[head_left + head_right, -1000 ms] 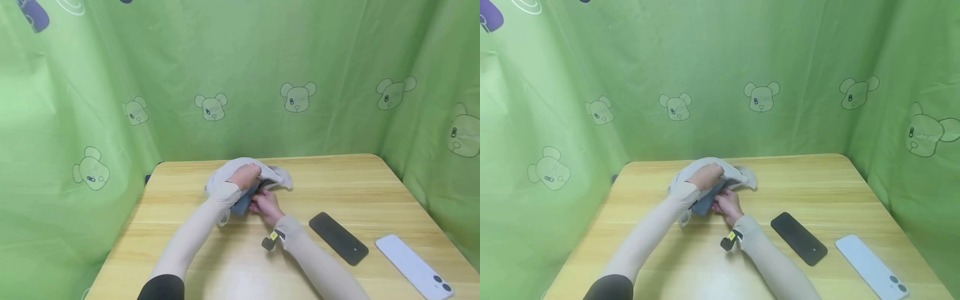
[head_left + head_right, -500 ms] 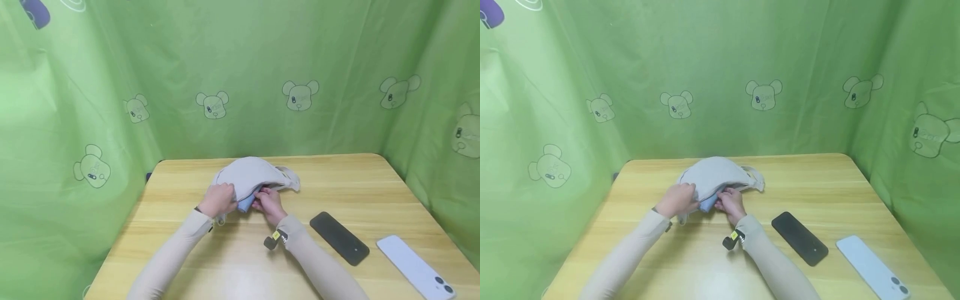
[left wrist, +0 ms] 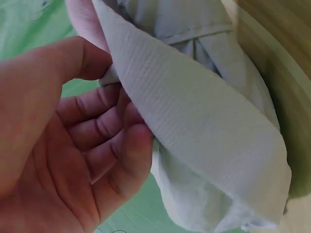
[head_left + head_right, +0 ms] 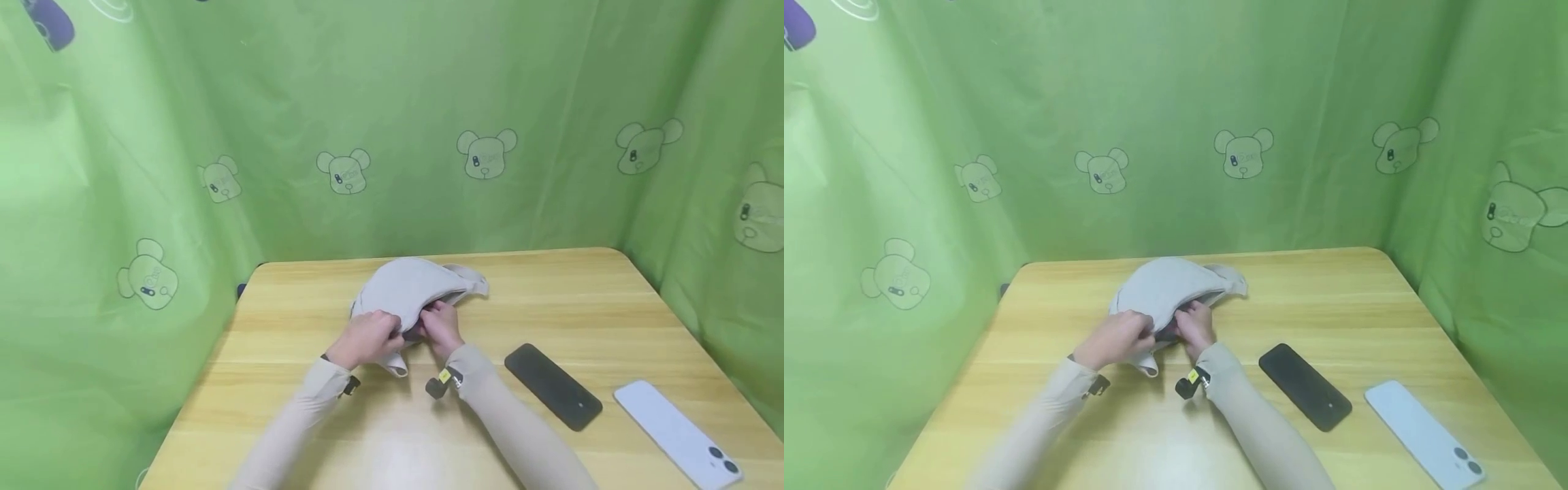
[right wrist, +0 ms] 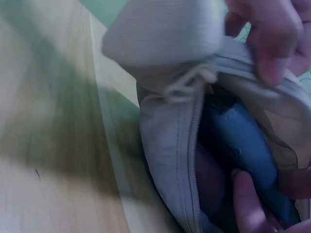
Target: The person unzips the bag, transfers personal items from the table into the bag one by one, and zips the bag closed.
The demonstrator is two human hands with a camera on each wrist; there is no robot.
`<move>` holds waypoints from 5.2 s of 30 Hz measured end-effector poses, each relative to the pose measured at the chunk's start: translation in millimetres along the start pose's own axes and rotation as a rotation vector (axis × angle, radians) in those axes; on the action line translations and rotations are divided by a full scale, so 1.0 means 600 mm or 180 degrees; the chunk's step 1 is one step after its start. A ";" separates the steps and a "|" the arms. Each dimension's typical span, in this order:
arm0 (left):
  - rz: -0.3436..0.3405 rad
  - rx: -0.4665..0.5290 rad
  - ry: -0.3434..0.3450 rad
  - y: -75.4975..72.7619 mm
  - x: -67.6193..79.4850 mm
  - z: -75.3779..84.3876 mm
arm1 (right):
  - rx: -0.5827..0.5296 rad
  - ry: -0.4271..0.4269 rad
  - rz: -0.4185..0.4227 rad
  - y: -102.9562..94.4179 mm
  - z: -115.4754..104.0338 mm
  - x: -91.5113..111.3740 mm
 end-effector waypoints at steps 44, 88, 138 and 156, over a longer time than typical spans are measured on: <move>0.0326 0.0077 -0.1054 0.019 -0.023 0.015 | -0.0987 0.0897 -0.1192 -0.037 -0.043 -0.028; 0.0027 0.0277 -0.0917 0.000 -0.021 -0.024 | 0.3564 -0.0735 -0.1524 -0.415 -0.127 0.070; -0.0137 0.0291 -0.0959 -0.009 -0.020 -0.037 | 0.2498 0.0095 -0.2242 -0.436 -0.153 0.069; -0.0054 0.0272 -0.0929 -0.002 -0.022 -0.042 | 0.1598 0.0176 -0.2396 -0.424 -0.126 0.064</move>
Point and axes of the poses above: each hand's wrist, its own x-axis away from the middle knuckle, its own y-axis out of the palm, z = x × y, the point moved 1 cm from there along -x, towards the middle knuckle, and after that the axes turned 14 degrees about -y, right-handed, at the moved point
